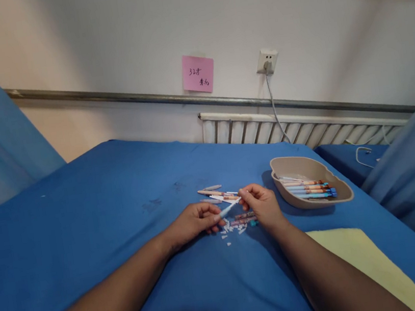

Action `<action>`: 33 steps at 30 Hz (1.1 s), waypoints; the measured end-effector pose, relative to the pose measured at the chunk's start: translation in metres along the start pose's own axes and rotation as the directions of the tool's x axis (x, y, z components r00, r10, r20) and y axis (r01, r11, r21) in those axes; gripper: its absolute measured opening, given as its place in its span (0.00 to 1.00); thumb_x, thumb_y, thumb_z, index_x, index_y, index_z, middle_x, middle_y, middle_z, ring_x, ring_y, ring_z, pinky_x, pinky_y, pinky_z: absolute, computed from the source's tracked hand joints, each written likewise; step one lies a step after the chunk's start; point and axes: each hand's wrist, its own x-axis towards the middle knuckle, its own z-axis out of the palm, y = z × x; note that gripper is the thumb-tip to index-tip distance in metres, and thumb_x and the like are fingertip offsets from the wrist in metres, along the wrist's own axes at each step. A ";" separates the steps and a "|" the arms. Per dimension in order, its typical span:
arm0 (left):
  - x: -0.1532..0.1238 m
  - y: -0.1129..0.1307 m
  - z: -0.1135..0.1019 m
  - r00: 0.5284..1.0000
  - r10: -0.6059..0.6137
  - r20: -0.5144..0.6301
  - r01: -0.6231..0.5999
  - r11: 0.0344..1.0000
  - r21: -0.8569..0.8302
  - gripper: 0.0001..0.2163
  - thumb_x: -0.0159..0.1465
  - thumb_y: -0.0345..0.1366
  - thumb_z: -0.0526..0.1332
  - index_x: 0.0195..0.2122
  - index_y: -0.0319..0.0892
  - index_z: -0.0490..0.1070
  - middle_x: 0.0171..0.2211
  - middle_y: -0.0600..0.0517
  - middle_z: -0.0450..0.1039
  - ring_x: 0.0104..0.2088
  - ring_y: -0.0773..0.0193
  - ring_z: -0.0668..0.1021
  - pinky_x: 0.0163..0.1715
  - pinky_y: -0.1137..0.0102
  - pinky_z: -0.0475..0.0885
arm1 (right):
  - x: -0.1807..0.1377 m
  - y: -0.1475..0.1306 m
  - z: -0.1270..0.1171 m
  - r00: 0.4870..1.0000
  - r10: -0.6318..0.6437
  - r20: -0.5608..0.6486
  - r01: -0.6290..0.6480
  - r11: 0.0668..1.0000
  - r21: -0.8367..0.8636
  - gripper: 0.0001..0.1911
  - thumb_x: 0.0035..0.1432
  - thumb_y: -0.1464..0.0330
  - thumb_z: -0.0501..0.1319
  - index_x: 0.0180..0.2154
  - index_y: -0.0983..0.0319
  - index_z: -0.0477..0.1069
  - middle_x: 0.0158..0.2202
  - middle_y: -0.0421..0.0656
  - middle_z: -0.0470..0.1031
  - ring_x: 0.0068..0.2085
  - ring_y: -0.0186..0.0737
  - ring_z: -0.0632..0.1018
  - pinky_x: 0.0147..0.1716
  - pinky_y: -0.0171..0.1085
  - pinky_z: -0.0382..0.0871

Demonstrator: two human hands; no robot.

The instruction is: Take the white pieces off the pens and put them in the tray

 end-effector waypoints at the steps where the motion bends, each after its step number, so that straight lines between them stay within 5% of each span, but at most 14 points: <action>1: -0.002 0.000 0.002 0.999 -0.007 0.043 0.008 1.000 -0.013 0.15 0.54 0.44 0.65 0.37 0.38 0.71 0.31 0.49 0.77 0.27 0.68 0.75 0.28 0.72 0.67 | -0.003 -0.001 0.002 0.999 0.016 0.028 -0.016 1.000 -0.013 0.16 0.49 0.55 0.63 0.25 0.62 0.70 0.19 0.37 0.70 0.18 0.30 0.67 0.19 0.31 0.61; 5: -0.006 -0.001 0.008 0.994 0.001 0.107 0.007 0.997 -0.073 0.14 0.56 0.44 0.64 0.35 0.38 0.71 0.33 0.47 0.77 0.28 0.67 0.76 0.28 0.73 0.67 | -0.010 -0.001 0.010 0.991 0.044 0.128 -0.037 0.998 -0.056 0.16 0.50 0.55 0.62 0.24 0.61 0.71 0.18 0.36 0.69 0.18 0.30 0.66 0.18 0.30 0.60; 18: -0.007 -0.008 0.013 0.992 0.036 0.122 -0.014 0.983 -0.182 0.12 0.58 0.42 0.63 0.36 0.37 0.70 0.31 0.48 0.75 0.27 0.69 0.74 0.29 0.73 0.67 | -0.016 -0.001 0.014 0.986 0.040 0.164 -0.025 0.995 -0.093 0.18 0.53 0.54 0.59 0.27 0.62 0.74 0.18 0.37 0.68 0.18 0.30 0.68 0.19 0.30 0.62; 23: -0.005 -0.004 0.015 0.997 0.011 0.080 0.007 0.976 -0.220 0.12 0.55 0.38 0.66 0.36 0.37 0.70 0.32 0.49 0.74 0.28 0.68 0.74 0.31 0.72 0.68 | -0.009 -0.005 0.003 0.989 -0.011 0.147 0.020 0.998 -0.060 0.24 0.58 0.51 0.52 0.36 0.62 0.74 0.21 0.38 0.69 0.20 0.30 0.68 0.20 0.31 0.62; 27: -0.002 -0.003 0.010 1.000 -0.002 0.026 0.010 0.949 -0.316 0.13 0.52 0.36 0.68 0.35 0.37 0.70 0.33 0.49 0.75 0.28 0.69 0.75 0.33 0.71 0.69 | 0.003 -0.002 -0.018 0.997 -0.026 0.077 0.033 0.995 -0.097 0.21 0.56 0.52 0.54 0.30 0.63 0.72 0.19 0.36 0.67 0.18 0.29 0.65 0.19 0.30 0.59; 30: 0.000 -0.004 0.004 1.000 0.006 0.001 -0.005 0.924 -0.383 0.12 0.53 0.35 0.68 0.37 0.38 0.70 0.34 0.49 0.75 0.28 0.69 0.75 0.32 0.72 0.69 | 0.007 0.002 -0.037 0.976 0.044 0.215 0.006 0.974 -0.226 0.15 0.50 0.57 0.62 0.25 0.63 0.69 0.18 0.35 0.65 0.19 0.28 0.63 0.19 0.29 0.56; 33: 0.003 -0.005 0.000 1.000 -0.013 -0.027 0.001 0.908 -0.419 0.13 0.53 0.34 0.68 0.37 0.38 0.70 0.34 0.49 0.75 0.29 0.68 0.76 0.32 0.71 0.69 | 0.004 0.005 -0.048 0.895 0.119 0.430 0.061 0.922 -0.383 0.10 0.45 0.63 0.66 0.28 0.62 0.71 0.21 0.35 0.68 0.22 0.29 0.66 0.22 0.29 0.58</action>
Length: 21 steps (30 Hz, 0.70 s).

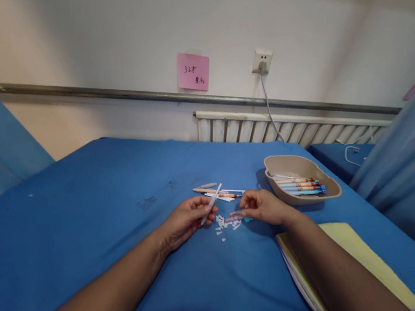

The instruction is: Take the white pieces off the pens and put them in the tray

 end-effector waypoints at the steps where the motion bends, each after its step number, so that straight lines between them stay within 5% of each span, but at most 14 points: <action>1: 0.001 0.000 -0.001 1.000 -0.002 -0.006 0.002 1.000 -0.006 0.13 0.53 0.33 0.68 0.37 0.38 0.70 0.34 0.49 0.75 0.28 0.68 0.76 0.31 0.71 0.69 | -0.002 0.001 -0.001 0.999 -0.015 0.041 0.019 0.996 -0.090 0.10 0.44 0.65 0.67 0.30 0.61 0.71 0.23 0.35 0.69 0.23 0.30 0.66 0.22 0.29 0.58; 5: 0.002 -0.002 -0.001 1.000 0.000 -0.002 0.000 1.000 -0.013 0.13 0.52 0.32 0.68 0.38 0.38 0.70 0.34 0.48 0.75 0.27 0.68 0.76 0.30 0.72 0.69 | -0.005 -0.002 -0.001 0.994 -0.065 0.085 0.096 0.895 -0.436 0.10 0.44 0.71 0.66 0.33 0.60 0.72 0.28 0.38 0.71 0.28 0.33 0.70 0.27 0.31 0.60; 9: 0.002 -0.003 -0.002 1.000 0.000 0.009 0.000 1.000 -0.007 0.13 0.53 0.33 0.68 0.38 0.38 0.69 0.34 0.48 0.75 0.28 0.68 0.76 0.30 0.72 0.69 | -0.002 -0.004 -0.001 0.995 -0.077 0.060 0.097 0.790 -0.605 0.09 0.49 0.71 0.63 0.36 0.60 0.71 0.34 0.42 0.72 0.33 0.37 0.72 0.33 0.34 0.61; 16: 0.002 -0.001 -0.003 1.000 -0.008 -0.006 0.008 1.000 0.019 0.13 0.53 0.33 0.68 0.38 0.38 0.70 0.34 0.49 0.75 0.29 0.68 0.76 0.30 0.72 0.69 | 0.001 0.002 -0.003 0.997 -0.080 0.005 0.069 0.820 -0.569 0.10 0.51 0.64 0.64 0.36 0.60 0.72 0.33 0.42 0.71 0.33 0.36 0.72 0.34 0.34 0.62; 21: 0.003 0.001 -0.002 0.999 -0.005 -0.046 0.006 1.000 0.017 0.12 0.53 0.33 0.68 0.37 0.38 0.70 0.34 0.50 0.75 0.28 0.69 0.76 0.30 0.73 0.69 | 0.008 0.012 -0.006 0.990 -0.101 -0.100 0.034 0.850 -0.525 0.04 0.55 0.70 0.58 0.31 0.61 0.71 0.29 0.41 0.71 0.32 0.36 0.71 0.33 0.33 0.61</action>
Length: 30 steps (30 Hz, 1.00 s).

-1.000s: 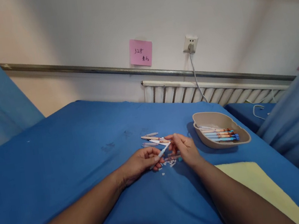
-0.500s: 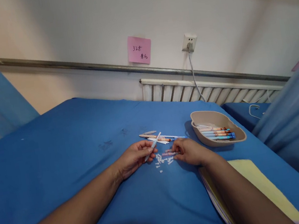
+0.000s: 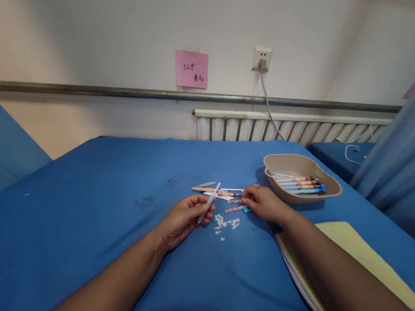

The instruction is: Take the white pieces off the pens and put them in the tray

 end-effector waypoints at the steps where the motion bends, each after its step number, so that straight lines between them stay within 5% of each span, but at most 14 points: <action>1: 0.000 0.000 0.000 1.000 0.002 -0.006 -0.002 1.000 -0.001 0.12 0.53 0.33 0.68 0.37 0.38 0.70 0.34 0.50 0.75 0.28 0.69 0.76 0.30 0.73 0.69 | 0.001 0.002 0.001 1.000 0.012 -0.025 -0.012 1.000 -0.002 0.04 0.55 0.71 0.57 0.30 0.61 0.71 0.29 0.41 0.71 0.31 0.36 0.71 0.33 0.33 0.61; 17: -0.002 0.004 0.004 0.996 -0.034 -0.081 0.032 0.999 -0.033 0.09 0.59 0.34 0.63 0.40 0.37 0.72 0.35 0.47 0.76 0.27 0.70 0.76 0.27 0.75 0.72 | 0.012 0.028 0.011 0.936 0.243 -0.255 -0.192 0.959 0.208 0.06 0.51 0.69 0.57 0.31 0.61 0.72 0.29 0.41 0.72 0.30 0.36 0.72 0.32 0.35 0.65; 24: 0.000 0.006 0.006 0.987 -0.019 -0.158 0.004 0.995 -0.097 0.05 0.61 0.30 0.60 0.37 0.36 0.72 0.34 0.47 0.76 0.27 0.69 0.76 0.26 0.76 0.73 | 0.012 0.022 0.010 0.954 0.222 -0.201 -0.189 0.967 0.170 0.07 0.52 0.70 0.57 0.33 0.61 0.73 0.30 0.41 0.74 0.31 0.35 0.73 0.34 0.35 0.66; 30: 0.004 0.007 -0.003 0.959 0.063 -0.278 -0.102 0.987 -0.127 0.03 0.60 0.27 0.60 0.36 0.36 0.71 0.31 0.48 0.75 0.25 0.70 0.76 0.24 0.77 0.73 | 0.012 0.021 0.007 0.940 0.203 -0.274 -0.181 0.978 0.103 0.10 0.52 0.70 0.56 0.36 0.61 0.74 0.33 0.42 0.74 0.31 0.36 0.73 0.34 0.35 0.67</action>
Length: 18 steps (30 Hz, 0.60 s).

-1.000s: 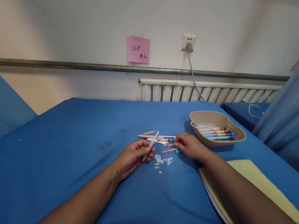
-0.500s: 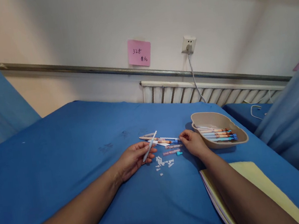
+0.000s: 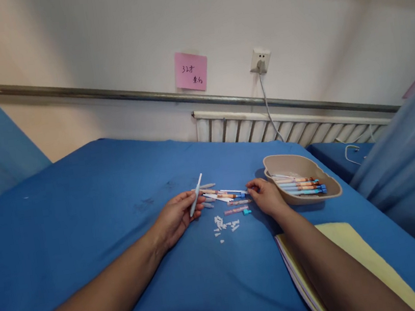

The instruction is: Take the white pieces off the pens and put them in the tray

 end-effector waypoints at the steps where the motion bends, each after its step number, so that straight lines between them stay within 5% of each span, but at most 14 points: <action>1: 0.001 0.000 -0.001 1.000 0.010 -0.019 -0.010 1.000 -0.010 0.03 0.60 0.27 0.60 0.35 0.36 0.71 0.31 0.48 0.75 0.25 0.70 0.76 0.24 0.77 0.73 | 0.000 0.000 0.000 1.000 -0.001 -0.001 0.001 1.000 0.001 0.10 0.52 0.70 0.56 0.36 0.61 0.74 0.33 0.42 0.74 0.31 0.36 0.73 0.34 0.35 0.67; 12: 0.002 0.003 -0.001 0.991 0.079 -0.109 -0.085 0.995 -0.046 0.04 0.60 0.25 0.58 0.36 0.35 0.71 0.28 0.49 0.74 0.23 0.71 0.75 0.21 0.79 0.71 | -0.003 -0.009 0.002 0.988 -0.122 0.100 0.120 0.993 0.020 0.10 0.55 0.68 0.57 0.39 0.59 0.74 0.39 0.43 0.77 0.41 0.41 0.75 0.44 0.40 0.66; 18: 0.006 0.009 -0.010 0.970 0.165 -0.177 -0.175 0.983 -0.047 0.03 0.58 0.24 0.59 0.34 0.36 0.70 0.27 0.50 0.73 0.22 0.72 0.74 0.20 0.79 0.70 | 0.000 0.000 0.002 0.999 0.029 0.015 -0.029 1.000 0.007 0.12 0.55 0.70 0.55 0.41 0.61 0.73 0.38 0.44 0.76 0.39 0.39 0.76 0.40 0.38 0.68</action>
